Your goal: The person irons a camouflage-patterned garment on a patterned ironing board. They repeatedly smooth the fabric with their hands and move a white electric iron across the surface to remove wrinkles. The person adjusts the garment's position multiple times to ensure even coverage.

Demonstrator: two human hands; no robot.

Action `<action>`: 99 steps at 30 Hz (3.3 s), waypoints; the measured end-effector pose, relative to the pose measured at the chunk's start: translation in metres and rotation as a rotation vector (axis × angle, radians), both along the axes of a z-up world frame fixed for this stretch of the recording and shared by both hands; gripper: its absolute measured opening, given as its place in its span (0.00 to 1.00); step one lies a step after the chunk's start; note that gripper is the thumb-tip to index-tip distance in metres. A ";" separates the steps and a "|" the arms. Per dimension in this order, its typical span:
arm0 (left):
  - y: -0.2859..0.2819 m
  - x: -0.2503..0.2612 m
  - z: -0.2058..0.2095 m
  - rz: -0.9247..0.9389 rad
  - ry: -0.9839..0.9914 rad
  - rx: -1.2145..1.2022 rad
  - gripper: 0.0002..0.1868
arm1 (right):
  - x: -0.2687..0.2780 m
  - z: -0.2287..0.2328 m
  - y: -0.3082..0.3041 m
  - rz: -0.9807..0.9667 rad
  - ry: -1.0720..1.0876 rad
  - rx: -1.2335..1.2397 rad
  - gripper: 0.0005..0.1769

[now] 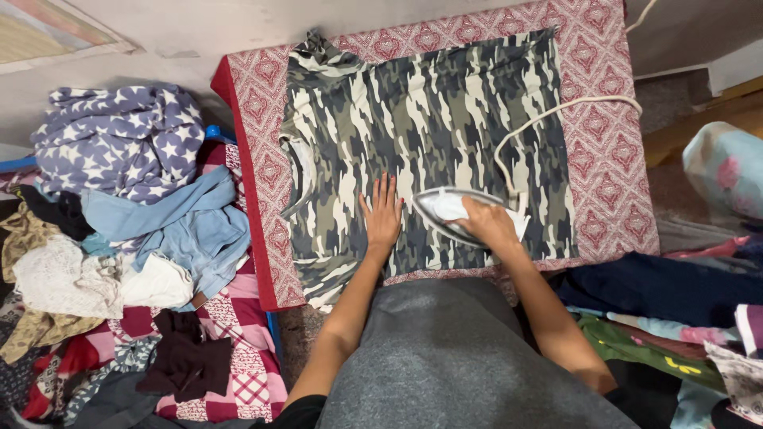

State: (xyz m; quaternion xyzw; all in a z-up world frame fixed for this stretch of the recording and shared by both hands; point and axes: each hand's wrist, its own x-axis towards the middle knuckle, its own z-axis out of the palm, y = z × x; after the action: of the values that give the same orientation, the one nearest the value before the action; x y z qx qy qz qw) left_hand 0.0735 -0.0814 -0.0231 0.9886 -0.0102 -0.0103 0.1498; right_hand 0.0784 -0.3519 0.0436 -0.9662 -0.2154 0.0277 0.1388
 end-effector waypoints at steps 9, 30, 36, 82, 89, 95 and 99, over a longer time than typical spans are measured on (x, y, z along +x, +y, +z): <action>-0.001 0.002 -0.001 0.002 0.019 0.019 0.35 | 0.159 -0.002 -0.054 -0.331 -0.081 -0.068 0.47; -0.013 0.012 -0.006 0.061 -0.011 0.046 0.36 | -0.004 0.031 -0.087 -0.307 -0.061 -0.056 0.38; -0.023 0.010 0.007 -0.083 -0.008 0.067 0.38 | 0.038 0.021 -0.087 -0.550 0.023 -0.101 0.41; -0.249 -0.089 -0.050 -0.935 -0.162 -0.140 0.13 | 0.169 -0.004 -0.170 -0.737 -0.151 0.182 0.35; -0.249 -0.088 -0.044 -1.000 -0.145 -0.332 0.15 | 0.130 0.000 -0.170 -0.497 -0.057 0.177 0.32; -0.214 -0.113 -0.017 -1.037 -0.173 -0.177 0.28 | 0.066 0.013 -0.147 -0.426 0.289 0.180 0.37; -0.187 -0.123 -0.018 -1.062 0.003 -0.349 0.26 | 0.023 0.039 -0.118 -0.084 0.102 0.041 0.41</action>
State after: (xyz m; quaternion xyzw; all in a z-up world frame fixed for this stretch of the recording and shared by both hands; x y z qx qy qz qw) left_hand -0.0497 -0.2688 -0.0415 0.8083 -0.5080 -0.0840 0.2854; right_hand 0.1011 -0.4702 0.0823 -0.9686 -0.1679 0.0668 0.1706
